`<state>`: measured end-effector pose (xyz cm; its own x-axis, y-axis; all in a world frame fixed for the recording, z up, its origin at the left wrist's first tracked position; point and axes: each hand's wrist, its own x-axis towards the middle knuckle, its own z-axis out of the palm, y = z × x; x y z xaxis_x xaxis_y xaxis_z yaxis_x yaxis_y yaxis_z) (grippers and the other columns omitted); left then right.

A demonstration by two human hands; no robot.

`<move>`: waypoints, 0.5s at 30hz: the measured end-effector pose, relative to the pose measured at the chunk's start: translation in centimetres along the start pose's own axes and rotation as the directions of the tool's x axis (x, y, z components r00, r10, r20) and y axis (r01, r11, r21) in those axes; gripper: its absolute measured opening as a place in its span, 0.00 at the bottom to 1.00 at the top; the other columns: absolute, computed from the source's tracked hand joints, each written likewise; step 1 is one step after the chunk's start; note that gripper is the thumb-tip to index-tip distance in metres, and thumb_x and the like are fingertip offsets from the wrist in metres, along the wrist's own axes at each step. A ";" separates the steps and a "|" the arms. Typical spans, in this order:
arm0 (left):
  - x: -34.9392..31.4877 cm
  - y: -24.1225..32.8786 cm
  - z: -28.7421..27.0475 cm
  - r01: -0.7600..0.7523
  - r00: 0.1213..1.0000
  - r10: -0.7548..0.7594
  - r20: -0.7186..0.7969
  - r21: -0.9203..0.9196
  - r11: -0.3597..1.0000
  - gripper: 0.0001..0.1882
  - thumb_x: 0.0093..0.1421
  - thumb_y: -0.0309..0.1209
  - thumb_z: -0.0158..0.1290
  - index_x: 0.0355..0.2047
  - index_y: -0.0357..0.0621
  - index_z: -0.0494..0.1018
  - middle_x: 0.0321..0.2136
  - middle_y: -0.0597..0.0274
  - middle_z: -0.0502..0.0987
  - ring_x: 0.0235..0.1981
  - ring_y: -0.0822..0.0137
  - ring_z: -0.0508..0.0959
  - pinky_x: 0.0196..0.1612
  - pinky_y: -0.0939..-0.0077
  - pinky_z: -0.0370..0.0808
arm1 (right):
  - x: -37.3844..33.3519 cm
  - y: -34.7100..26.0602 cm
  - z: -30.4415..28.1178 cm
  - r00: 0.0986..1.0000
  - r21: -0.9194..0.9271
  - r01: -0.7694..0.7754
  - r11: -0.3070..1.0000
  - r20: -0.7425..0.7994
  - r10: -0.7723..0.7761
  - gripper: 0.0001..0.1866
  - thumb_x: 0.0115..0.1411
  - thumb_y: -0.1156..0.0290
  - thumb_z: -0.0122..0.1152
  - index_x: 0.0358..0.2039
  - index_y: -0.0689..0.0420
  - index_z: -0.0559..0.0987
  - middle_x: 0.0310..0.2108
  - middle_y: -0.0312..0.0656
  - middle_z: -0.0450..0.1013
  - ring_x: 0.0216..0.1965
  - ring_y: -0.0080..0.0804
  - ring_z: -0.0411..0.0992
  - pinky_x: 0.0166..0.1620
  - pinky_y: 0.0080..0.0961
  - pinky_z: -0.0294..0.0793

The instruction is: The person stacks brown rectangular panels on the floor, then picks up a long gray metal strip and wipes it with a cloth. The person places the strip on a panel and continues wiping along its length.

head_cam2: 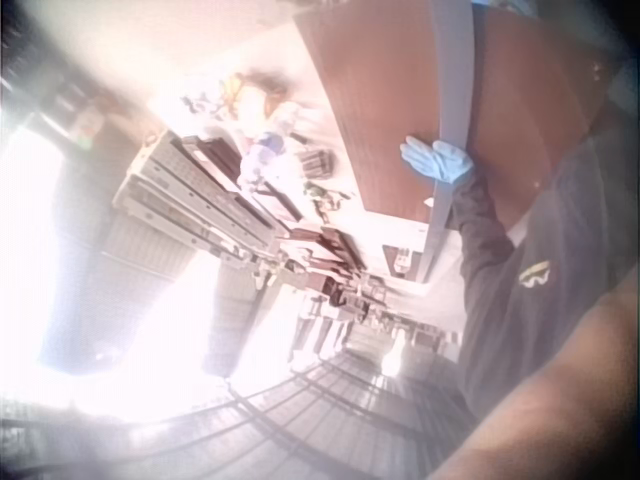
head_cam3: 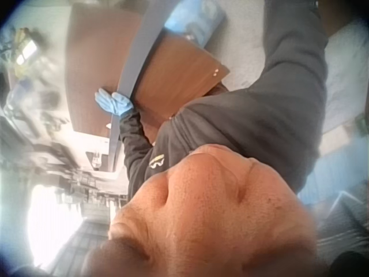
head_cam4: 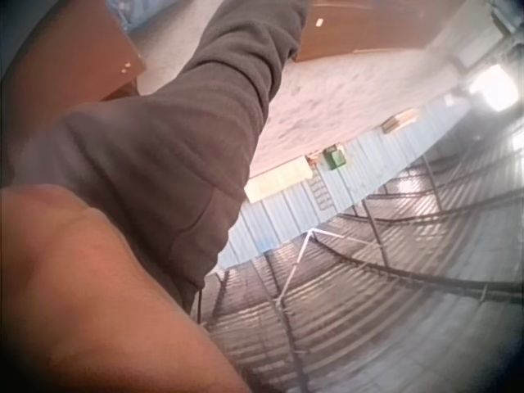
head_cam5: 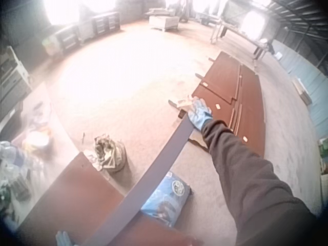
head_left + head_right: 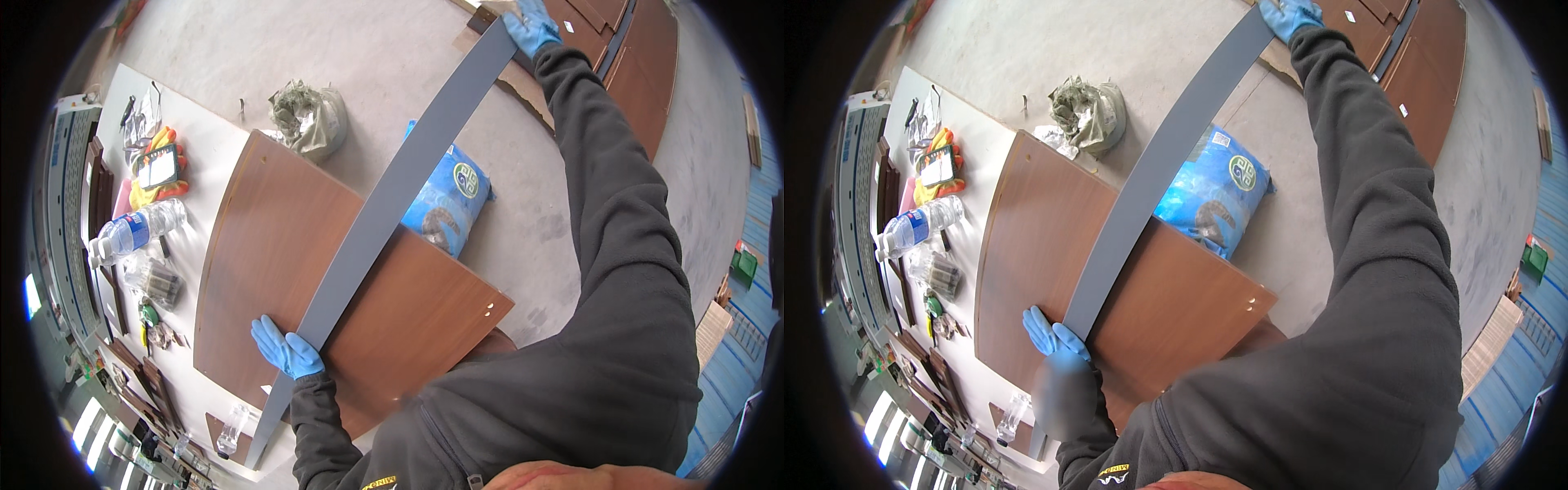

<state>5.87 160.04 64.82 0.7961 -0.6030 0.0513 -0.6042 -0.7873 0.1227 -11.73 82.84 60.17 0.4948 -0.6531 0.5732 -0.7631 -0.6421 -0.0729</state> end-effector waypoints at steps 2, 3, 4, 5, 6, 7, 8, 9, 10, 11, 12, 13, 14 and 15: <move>0.0 0.2 -0.2 0.027 0.999 -0.027 0.025 -0.002 1.000 0.36 0.77 0.51 0.34 0.72 0.34 0.62 0.73 0.39 0.62 0.74 0.39 0.59 0.75 0.45 0.53 | 1.1 1.3 0.8 0.954 0.255 0.200 0.946 0.171 -0.247 0.20 0.74 0.57 0.49 0.56 0.53 0.82 0.62 0.50 0.75 0.65 0.53 0.69 0.68 0.45 0.65; 0.0 0.2 -0.3 0.018 1.000 -0.018 0.022 -0.001 1.000 0.36 0.77 0.51 0.34 0.72 0.34 0.62 0.73 0.39 0.62 0.74 0.39 0.59 0.75 0.45 0.53 | 2.1 1.9 0.7 0.897 0.521 0.154 0.839 0.282 -0.340 0.21 0.74 0.57 0.49 0.56 0.54 0.82 0.58 0.51 0.78 0.62 0.52 0.73 0.66 0.41 0.69; 0.1 0.3 -0.2 0.013 1.000 -0.013 0.018 -0.002 1.000 0.36 0.77 0.51 0.34 0.72 0.34 0.62 0.73 0.39 0.61 0.74 0.39 0.59 0.75 0.45 0.53 | 1.8 1.8 0.7 0.922 0.568 -0.047 0.822 0.341 -0.183 0.21 0.74 0.58 0.49 0.56 0.54 0.82 0.56 0.52 0.79 0.59 0.51 0.74 0.64 0.40 0.71; 0.1 0.3 -0.2 0.007 1.000 -0.007 0.013 -0.006 1.000 0.36 0.76 0.50 0.34 0.72 0.34 0.62 0.73 0.38 0.61 0.74 0.38 0.59 0.75 0.45 0.53 | 2.2 2.0 0.4 0.913 0.596 -0.243 0.765 0.406 -0.026 0.21 0.73 0.58 0.49 0.55 0.54 0.83 0.53 0.54 0.80 0.57 0.50 0.76 0.62 0.39 0.73; 0.2 0.3 -0.2 0.009 1.000 -0.009 0.017 -0.005 1.000 0.36 0.76 0.50 0.33 0.72 0.34 0.62 0.73 0.38 0.61 0.74 0.38 0.59 0.75 0.45 0.52 | 2.1 2.0 0.3 0.871 0.607 -0.425 0.672 0.476 0.122 0.20 0.72 0.59 0.49 0.55 0.55 0.83 0.51 0.55 0.81 0.55 0.50 0.78 0.60 0.38 0.75; 0.2 0.2 -0.1 0.013 1.000 -0.013 0.021 -0.004 1.000 0.36 0.76 0.50 0.33 0.73 0.34 0.62 0.73 0.38 0.61 0.74 0.38 0.59 0.75 0.45 0.52 | 2.2 1.9 0.1 0.843 0.606 -0.515 0.606 0.485 0.231 0.20 0.72 0.58 0.51 0.55 0.55 0.82 0.51 0.54 0.81 0.53 0.49 0.78 0.58 0.39 0.76; 0.2 0.2 -0.1 0.017 1.000 -0.017 0.024 -0.002 1.000 0.36 0.76 0.50 0.33 0.73 0.34 0.62 0.73 0.38 0.61 0.74 0.38 0.59 0.75 0.45 0.52 | 2.1 1.9 0.0 0.801 0.605 -0.595 0.529 0.496 0.335 0.20 0.72 0.58 0.53 0.56 0.55 0.81 0.51 0.52 0.81 0.52 0.48 0.79 0.57 0.40 0.77; 0.2 0.1 0.0 0.018 1.000 -0.019 0.026 0.005 1.000 0.36 0.76 0.51 0.33 0.73 0.34 0.62 0.73 0.38 0.61 0.74 0.38 0.59 0.75 0.45 0.52 | 1.8 1.8 0.0 0.747 0.604 -0.664 0.441 0.507 0.431 0.20 0.71 0.58 0.54 0.56 0.55 0.81 0.51 0.51 0.81 0.51 0.47 0.79 0.56 0.41 0.77; 0.1 0.0 0.0 0.020 0.999 -0.021 0.028 0.015 1.000 0.36 0.76 0.51 0.33 0.73 0.34 0.62 0.73 0.38 0.61 0.74 0.38 0.59 0.75 0.45 0.52 | 1.7 1.7 0.1 0.678 0.600 -0.723 0.342 0.522 0.518 0.20 0.71 0.57 0.56 0.57 0.55 0.80 0.50 0.49 0.81 0.50 0.46 0.80 0.55 0.41 0.78; 0.0 -0.1 0.0 0.023 0.999 -0.023 0.035 0.023 0.999 0.37 0.76 0.51 0.33 0.73 0.35 0.62 0.73 0.38 0.61 0.74 0.38 0.59 0.75 0.45 0.52 | 1.5 1.8 0.0 0.597 0.591 -0.771 0.238 0.538 0.595 0.21 0.70 0.57 0.57 0.57 0.55 0.79 0.50 0.47 0.81 0.49 0.45 0.80 0.54 0.42 0.78; 0.0 -0.1 0.0 0.023 0.999 -0.024 0.040 0.021 1.000 0.37 0.76 0.51 0.33 0.73 0.35 0.62 0.73 0.38 0.61 0.74 0.38 0.59 0.75 0.45 0.52 | 1.3 1.9 -0.1 0.507 0.581 -0.803 0.131 0.552 0.662 0.22 0.70 0.56 0.59 0.58 0.55 0.78 0.50 0.46 0.81 0.48 0.44 0.81 0.52 0.43 0.79; -0.1 -0.2 0.0 0.022 0.999 -0.023 0.040 0.016 1.000 0.37 0.76 0.52 0.33 0.73 0.35 0.62 0.73 0.38 0.61 0.74 0.38 0.59 0.75 0.45 0.52 | 1.2 2.3 -0.6 0.462 0.632 -0.775 0.028 0.535 0.707 0.22 0.70 0.56 0.60 0.58 0.55 0.78 0.49 0.45 0.81 0.46 0.43 0.81 0.49 0.43 0.80; -0.1 -0.2 0.0 0.026 0.999 -0.027 0.041 0.012 1.000 0.37 0.76 0.52 0.33 0.73 0.35 0.62 0.73 0.38 0.60 0.74 0.38 0.59 0.75 0.45 0.52 | 1.1 2.4 -1.0 0.416 0.683 -0.727 -0.067 0.516 0.749 0.22 0.70 0.56 0.61 0.58 0.55 0.77 0.48 0.44 0.81 0.45 0.42 0.82 0.46 0.43 0.80; -0.1 -0.2 0.0 0.024 0.999 -0.024 0.028 0.007 1.000 0.37 0.76 0.52 0.33 0.73 0.36 0.62 0.73 0.39 0.61 0.74 0.38 0.59 0.75 0.45 0.52 | 0.8 2.8 -2.1 0.405 0.774 -0.615 -0.148 0.472 0.783 0.22 0.70 0.57 0.61 0.59 0.55 0.77 0.47 0.44 0.81 0.43 0.41 0.82 0.42 0.41 0.82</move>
<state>5.93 160.28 64.77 0.8092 -0.5871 0.0207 -0.5852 -0.8025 0.1166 -14.32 81.41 62.09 -0.2008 -0.9569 -0.2096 0.1306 0.1859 -0.9738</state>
